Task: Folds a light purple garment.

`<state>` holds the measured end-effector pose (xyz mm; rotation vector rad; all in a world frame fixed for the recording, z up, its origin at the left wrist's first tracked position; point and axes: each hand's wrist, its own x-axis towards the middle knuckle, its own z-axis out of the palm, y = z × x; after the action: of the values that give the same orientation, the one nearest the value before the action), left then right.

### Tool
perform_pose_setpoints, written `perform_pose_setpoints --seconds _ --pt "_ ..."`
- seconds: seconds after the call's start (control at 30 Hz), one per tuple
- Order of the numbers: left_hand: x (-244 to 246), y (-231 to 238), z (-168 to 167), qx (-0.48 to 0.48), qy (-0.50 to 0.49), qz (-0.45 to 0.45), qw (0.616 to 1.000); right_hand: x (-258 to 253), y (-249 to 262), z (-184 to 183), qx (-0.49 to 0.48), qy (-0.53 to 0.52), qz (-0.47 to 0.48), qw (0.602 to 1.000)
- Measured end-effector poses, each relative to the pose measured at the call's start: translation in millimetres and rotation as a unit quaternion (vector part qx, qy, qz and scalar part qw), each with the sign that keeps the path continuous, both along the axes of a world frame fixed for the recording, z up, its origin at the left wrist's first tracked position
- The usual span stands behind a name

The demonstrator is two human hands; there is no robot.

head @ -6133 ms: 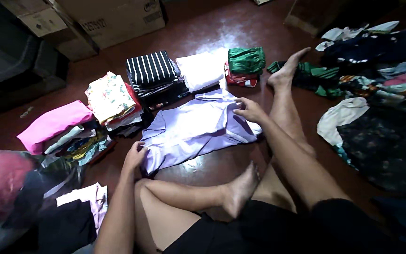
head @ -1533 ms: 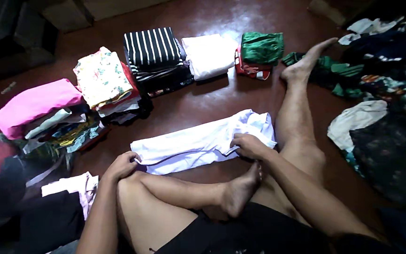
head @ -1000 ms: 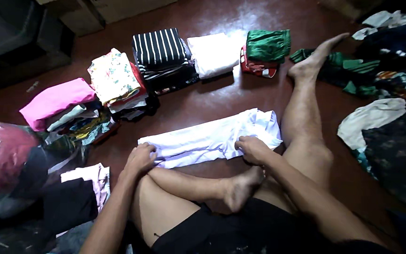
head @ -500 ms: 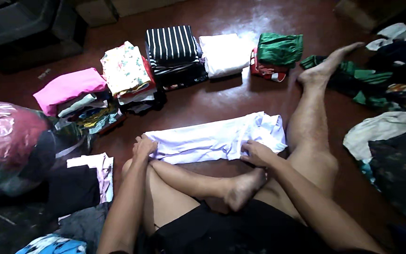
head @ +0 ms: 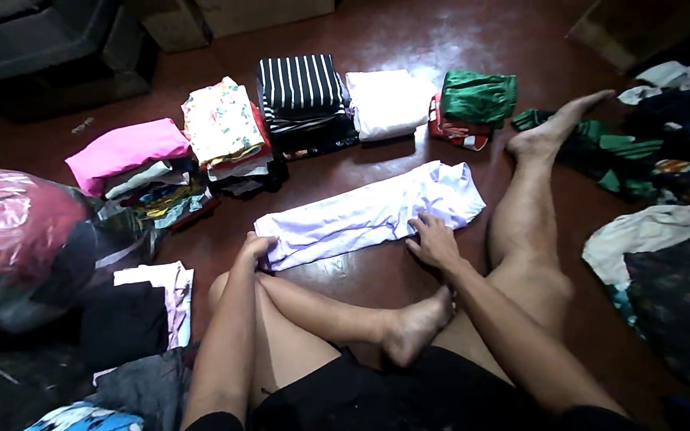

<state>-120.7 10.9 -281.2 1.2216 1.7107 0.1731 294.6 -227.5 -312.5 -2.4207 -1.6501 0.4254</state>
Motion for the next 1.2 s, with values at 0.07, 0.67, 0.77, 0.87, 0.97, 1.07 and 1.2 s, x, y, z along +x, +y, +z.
perform_pose_setpoints --seconds 0.07,0.67,0.77,0.87,0.97,1.07,1.2 --pt "0 -1 -6 0.019 0.018 -0.014 1.0 3 0 -3 -0.026 0.004 -0.011 1.0" --pt "172 -69 91 0.257 0.133 -0.295 0.911 15 -14 16 0.028 0.17 -0.039 0.984" --pt "216 -72 68 0.248 0.156 -0.311 0.904 22 -18 19 0.017 0.196 -0.053 0.979" --pt "241 -76 44 0.231 0.167 -0.338 0.897 26 -17 22 0.019 0.213 -0.063 0.975" --pt "251 -81 34 0.235 0.164 -0.339 0.896 29 -14 24 0.021 0.219 -0.063 0.973" --pt "254 -85 31 0.236 0.155 -0.345 0.895 27 -13 23 0.009 0.229 -0.062 0.971" --pt "263 -90 35 0.25 0.151 -0.344 0.893 27 -11 20 0.0 0.227 -0.057 0.972"
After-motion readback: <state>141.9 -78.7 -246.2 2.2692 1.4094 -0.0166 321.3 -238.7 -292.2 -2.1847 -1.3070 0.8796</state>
